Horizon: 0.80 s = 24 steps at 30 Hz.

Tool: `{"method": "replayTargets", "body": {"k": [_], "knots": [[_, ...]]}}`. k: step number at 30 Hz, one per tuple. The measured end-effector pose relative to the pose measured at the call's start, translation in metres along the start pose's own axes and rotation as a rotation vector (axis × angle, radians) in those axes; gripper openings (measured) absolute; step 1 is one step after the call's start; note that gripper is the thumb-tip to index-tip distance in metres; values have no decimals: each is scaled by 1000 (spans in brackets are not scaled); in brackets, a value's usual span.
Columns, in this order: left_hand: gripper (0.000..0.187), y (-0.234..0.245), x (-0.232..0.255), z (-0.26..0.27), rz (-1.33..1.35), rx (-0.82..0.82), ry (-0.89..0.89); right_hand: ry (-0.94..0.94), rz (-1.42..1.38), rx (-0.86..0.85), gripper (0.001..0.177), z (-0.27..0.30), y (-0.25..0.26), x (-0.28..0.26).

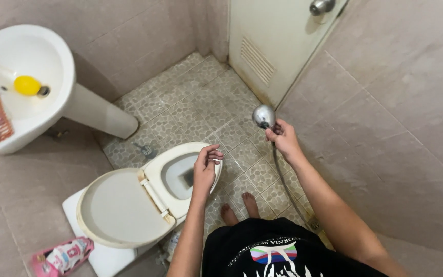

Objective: Testing and using a bidet sprayer to clean a toilet seat and sink area in a bathroom.

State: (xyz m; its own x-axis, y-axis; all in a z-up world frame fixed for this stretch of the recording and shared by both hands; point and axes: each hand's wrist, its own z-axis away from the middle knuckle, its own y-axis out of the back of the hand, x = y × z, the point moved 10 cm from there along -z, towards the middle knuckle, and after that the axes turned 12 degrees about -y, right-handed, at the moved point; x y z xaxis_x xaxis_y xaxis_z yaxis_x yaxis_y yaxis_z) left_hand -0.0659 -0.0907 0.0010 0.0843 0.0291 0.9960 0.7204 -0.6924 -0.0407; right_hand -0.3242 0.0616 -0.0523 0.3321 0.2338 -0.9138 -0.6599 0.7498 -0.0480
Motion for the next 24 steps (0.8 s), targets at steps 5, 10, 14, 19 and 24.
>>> {"method": "replayTargets", "body": {"k": [5, 10, 14, 19, 24], "knots": [[50, -14, -20, -17, 45, -77, -10, -23, 12, 41, 12, 15, 5, -5], [47, -39, -39, -44, 86, -207, -56, -34, -38, 130, 13, 25, 21, -2], [47, -74, -51, -67, 119, -315, -49, -67, 16, 230, 14, 27, 46, 16], [39, -137, -72, -97, 112, -475, -64, -47, -80, 330, 14, 32, 80, 30], [39, -220, -71, -120, 67, -683, -150, -71, -185, 501, 14, 42, 126, 47]]}}
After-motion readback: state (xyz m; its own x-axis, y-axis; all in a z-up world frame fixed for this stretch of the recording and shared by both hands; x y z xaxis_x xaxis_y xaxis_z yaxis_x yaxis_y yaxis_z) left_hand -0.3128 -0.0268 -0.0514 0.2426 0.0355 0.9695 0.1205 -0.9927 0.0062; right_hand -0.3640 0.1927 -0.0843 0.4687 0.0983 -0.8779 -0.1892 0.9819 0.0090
